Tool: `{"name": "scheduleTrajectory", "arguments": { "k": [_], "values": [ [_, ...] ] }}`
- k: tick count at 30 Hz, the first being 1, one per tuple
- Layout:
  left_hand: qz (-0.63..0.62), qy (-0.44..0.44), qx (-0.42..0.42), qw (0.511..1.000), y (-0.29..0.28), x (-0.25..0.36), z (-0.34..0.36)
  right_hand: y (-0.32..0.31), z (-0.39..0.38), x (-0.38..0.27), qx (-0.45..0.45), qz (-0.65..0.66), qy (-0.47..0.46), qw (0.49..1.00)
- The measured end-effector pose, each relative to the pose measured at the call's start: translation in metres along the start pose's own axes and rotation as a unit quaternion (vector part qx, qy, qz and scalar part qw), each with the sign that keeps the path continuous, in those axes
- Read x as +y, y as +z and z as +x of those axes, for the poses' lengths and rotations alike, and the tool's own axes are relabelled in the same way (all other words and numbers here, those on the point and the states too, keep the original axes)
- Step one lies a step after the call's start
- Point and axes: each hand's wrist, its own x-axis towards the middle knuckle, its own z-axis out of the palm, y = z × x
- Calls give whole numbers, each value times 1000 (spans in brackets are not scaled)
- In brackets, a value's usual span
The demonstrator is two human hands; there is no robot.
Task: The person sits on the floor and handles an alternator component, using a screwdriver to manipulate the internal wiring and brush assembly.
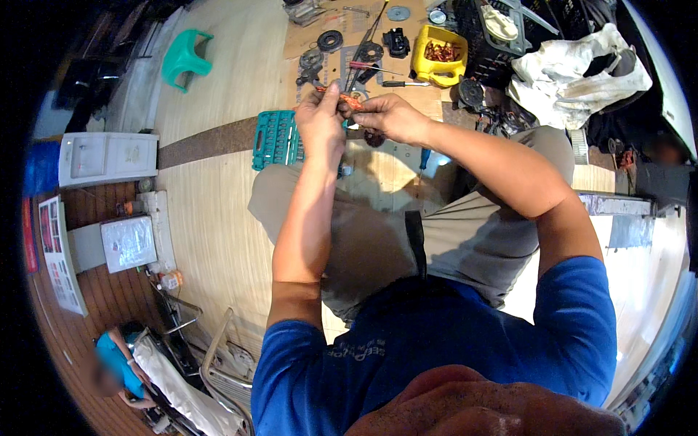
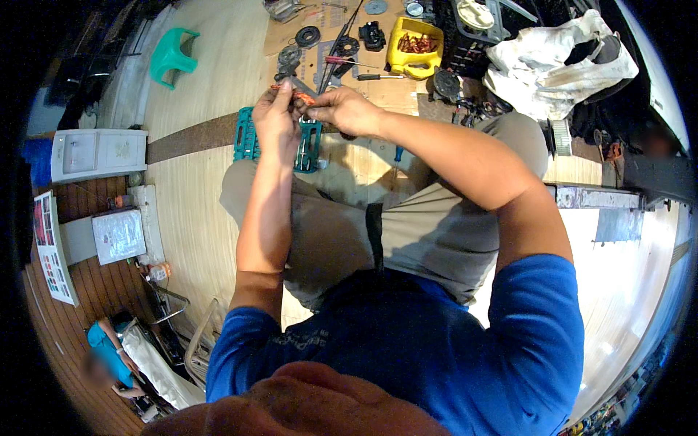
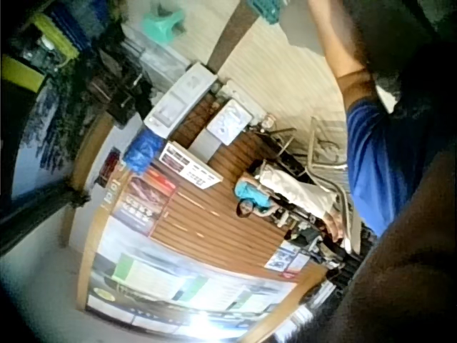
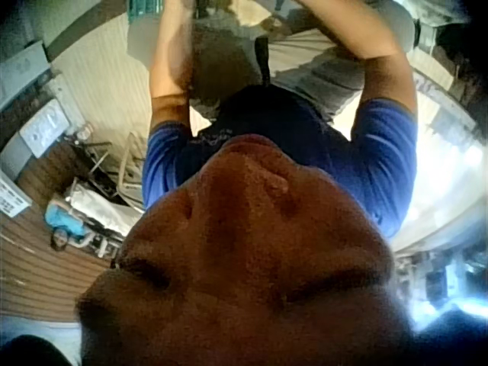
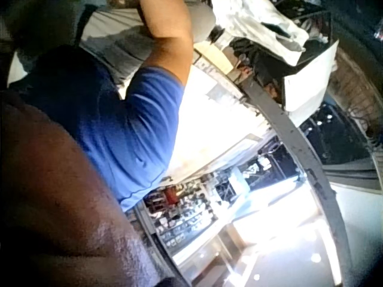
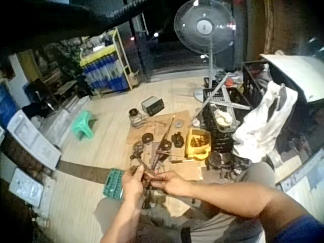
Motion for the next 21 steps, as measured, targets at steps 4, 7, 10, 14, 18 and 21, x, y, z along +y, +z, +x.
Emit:
{"name": "scheduleTrajectory", "arguments": {
  "k": [4, 7, 10, 14, 18, 21],
  "values": [
    [-9, -69, -75, 995, -13, 11, 3, -15, -1, -39, -27, -363, -232, 902],
    [46, -86, -153, 983, -9, 17, 5, -17, -11, -61, -48, -468, -315, 824],
    [297, 28, -86, 951, -2, 19, 3, -13, -18, -68, -14, -533, -297, 792],
    [452, 109, -69, 883, 15, 23, -11, -13, -17, -67, -46, -528, -196, 825],
    [259, 67, -125, 955, -1, -3, 7, -13, -15, -57, 9, -468, -218, 856],
    [85, -143, -113, 980, -4, -2, 1, -16, -11, -52, 51, -380, -216, 898]
  ]
}}
